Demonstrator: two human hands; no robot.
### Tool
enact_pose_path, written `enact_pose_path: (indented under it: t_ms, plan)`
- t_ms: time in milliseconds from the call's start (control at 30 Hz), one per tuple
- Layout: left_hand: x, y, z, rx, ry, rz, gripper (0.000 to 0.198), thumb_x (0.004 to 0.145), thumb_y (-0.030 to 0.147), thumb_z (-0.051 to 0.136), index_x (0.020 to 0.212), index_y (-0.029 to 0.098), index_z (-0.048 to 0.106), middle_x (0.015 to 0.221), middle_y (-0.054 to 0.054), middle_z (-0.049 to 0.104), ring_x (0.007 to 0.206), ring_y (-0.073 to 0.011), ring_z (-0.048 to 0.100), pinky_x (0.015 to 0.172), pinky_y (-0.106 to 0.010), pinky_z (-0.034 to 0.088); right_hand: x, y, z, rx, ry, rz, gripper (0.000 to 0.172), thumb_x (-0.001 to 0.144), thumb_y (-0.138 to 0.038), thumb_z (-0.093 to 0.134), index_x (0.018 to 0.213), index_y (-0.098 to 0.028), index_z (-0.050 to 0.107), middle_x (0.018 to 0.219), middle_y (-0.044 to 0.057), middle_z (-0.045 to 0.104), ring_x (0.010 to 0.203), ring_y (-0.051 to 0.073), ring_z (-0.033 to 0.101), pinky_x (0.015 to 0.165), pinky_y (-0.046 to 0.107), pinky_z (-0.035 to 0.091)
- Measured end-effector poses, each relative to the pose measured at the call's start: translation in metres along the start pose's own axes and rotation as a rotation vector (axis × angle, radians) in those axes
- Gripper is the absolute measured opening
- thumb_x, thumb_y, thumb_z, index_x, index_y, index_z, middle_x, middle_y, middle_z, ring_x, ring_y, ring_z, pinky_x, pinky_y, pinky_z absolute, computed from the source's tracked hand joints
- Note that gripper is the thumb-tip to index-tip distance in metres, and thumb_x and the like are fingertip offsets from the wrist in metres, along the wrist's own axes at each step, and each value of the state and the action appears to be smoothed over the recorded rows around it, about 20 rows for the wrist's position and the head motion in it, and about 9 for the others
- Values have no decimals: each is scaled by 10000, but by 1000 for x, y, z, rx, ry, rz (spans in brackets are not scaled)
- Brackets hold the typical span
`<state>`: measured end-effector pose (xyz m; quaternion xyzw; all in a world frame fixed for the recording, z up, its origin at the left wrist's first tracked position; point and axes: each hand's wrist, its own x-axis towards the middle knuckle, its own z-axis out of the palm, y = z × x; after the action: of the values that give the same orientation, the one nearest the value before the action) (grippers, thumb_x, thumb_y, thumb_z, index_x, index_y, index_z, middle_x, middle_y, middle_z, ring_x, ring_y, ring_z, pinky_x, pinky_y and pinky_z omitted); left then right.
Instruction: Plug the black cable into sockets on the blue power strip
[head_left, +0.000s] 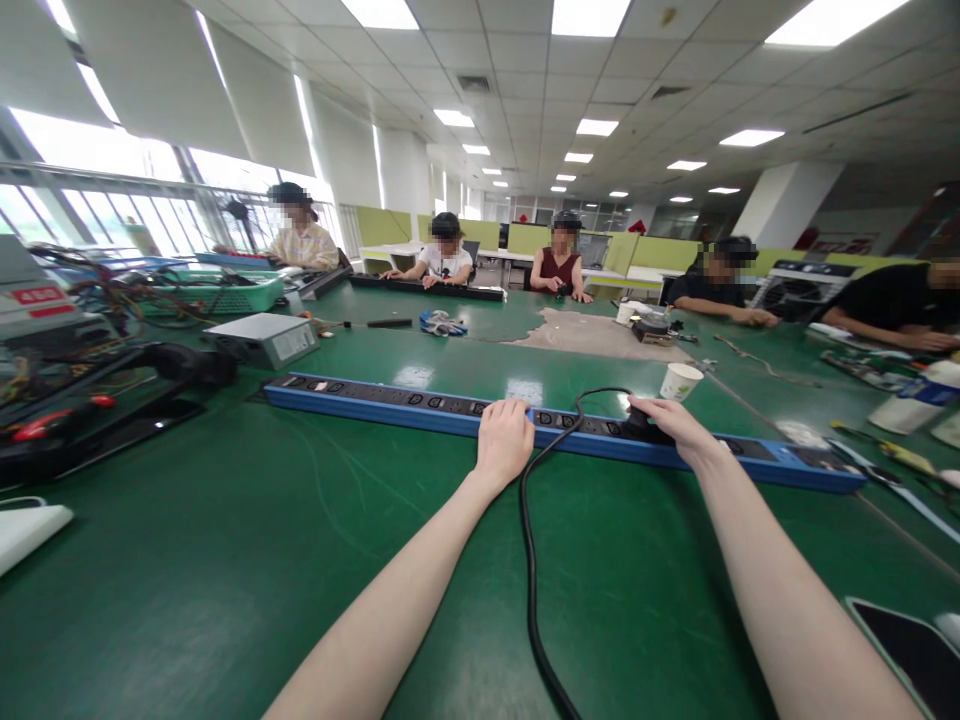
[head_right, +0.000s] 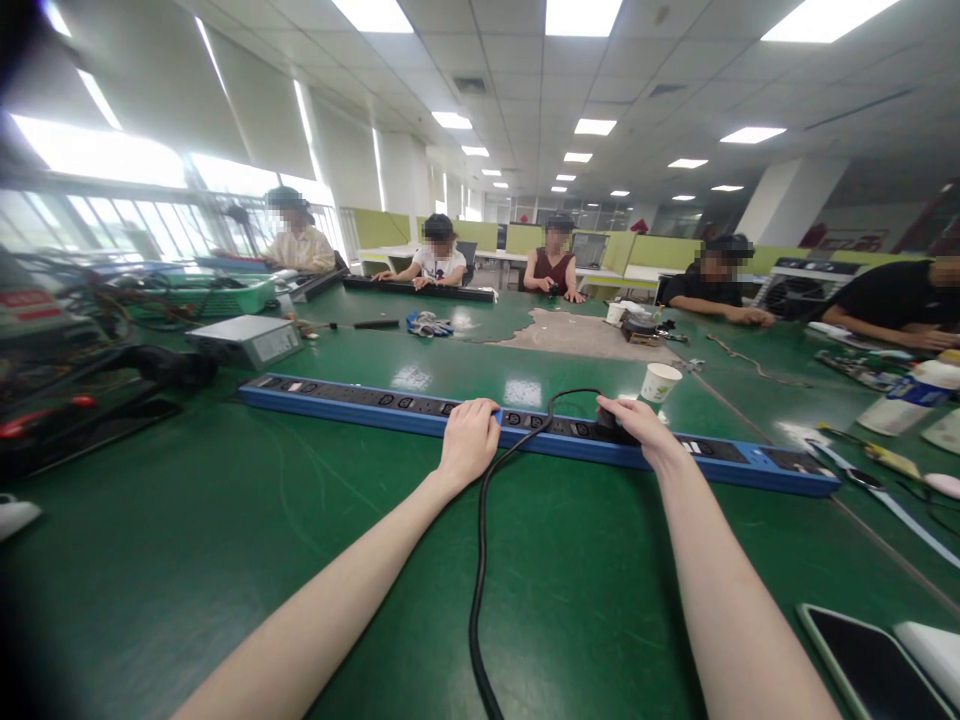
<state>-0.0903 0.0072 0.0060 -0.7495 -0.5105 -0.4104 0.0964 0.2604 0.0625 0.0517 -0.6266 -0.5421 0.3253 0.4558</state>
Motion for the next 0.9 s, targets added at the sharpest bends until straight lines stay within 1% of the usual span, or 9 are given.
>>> enact_pose_path:
  t_ms: [133,233,333,433,533,633,767,833,900]
  plan:
    - [0,0,0,-4,1,0,197,1072,163,528,1196,240,660,1222,-82,757,1199,-270,663,1123,-442,464,8,0,-20,289,122,37,368,839,-578,848,910,-225,774,1030,88,821,1062,235,752,931,330,596]
    - [0,0,0,-9,0,4,194,1065,161,539,1194,240,661,1208,-78,758,1192,-267,661,1120,-440,465,5,-2,-48,268,97,104,320,859,-505,848,981,-213,807,1165,102,828,1147,230,741,960,312,578]
    - [0,1,0,-12,0,4,198,1066,159,533,1195,239,661,1211,-77,758,1194,-264,659,1117,-439,464,-3,-10,-77,166,111,88,390,861,-529,842,1041,-183,843,1278,129,816,1233,248,706,1028,322,529]
    - [0,1,0,-13,0,4,204,1073,161,518,1196,237,661,1220,-79,758,1200,-265,657,1120,-441,461,-13,-21,-97,2,140,27,477,794,-593,876,1036,-182,872,1253,129,826,1245,280,686,1090,352,473]
    - [0,1,1,-13,-4,1,210,1081,169,504,1200,240,662,1229,-83,756,1209,-269,659,1126,-441,459,-22,-23,-106,-177,100,-28,541,746,-674,875,1012,-203,887,1214,103,836,1231,283,671,1130,351,416]
    - [0,1,0,-11,-7,-4,215,1087,174,497,1202,245,665,1238,-84,756,1214,-273,660,1127,-446,462,-26,-17,-109,-271,69,-38,590,778,-738,807,1033,-211,885,1221,90,831,1219,279,670,1123,345,406]
    - [0,2,0,-17,-2,2,224,1086,173,496,1204,249,671,1239,-85,760,1213,-273,663,1126,-451,468,-20,-8,-116,-531,58,-15,528,915,-677,667,967,-195,877,1060,93,844,1092,297,709,1022,362,466]
    - [0,2,-1,-19,-1,4,226,1081,168,501,1203,250,672,1240,-85,761,1210,-273,663,1123,-452,472,-15,-9,-121,-681,9,11,473,951,-584,627,832,-183,847,903,107,823,954,304,721,908,372,498]
    - [0,2,-1,-17,-4,1,231,1077,162,503,1202,253,675,1245,-84,761,1211,-274,664,1122,-453,472,-12,-11,-126,-768,-13,32,432,928,-508,651,670,-186,776,753,123,770,809,302,705,794,380,494]
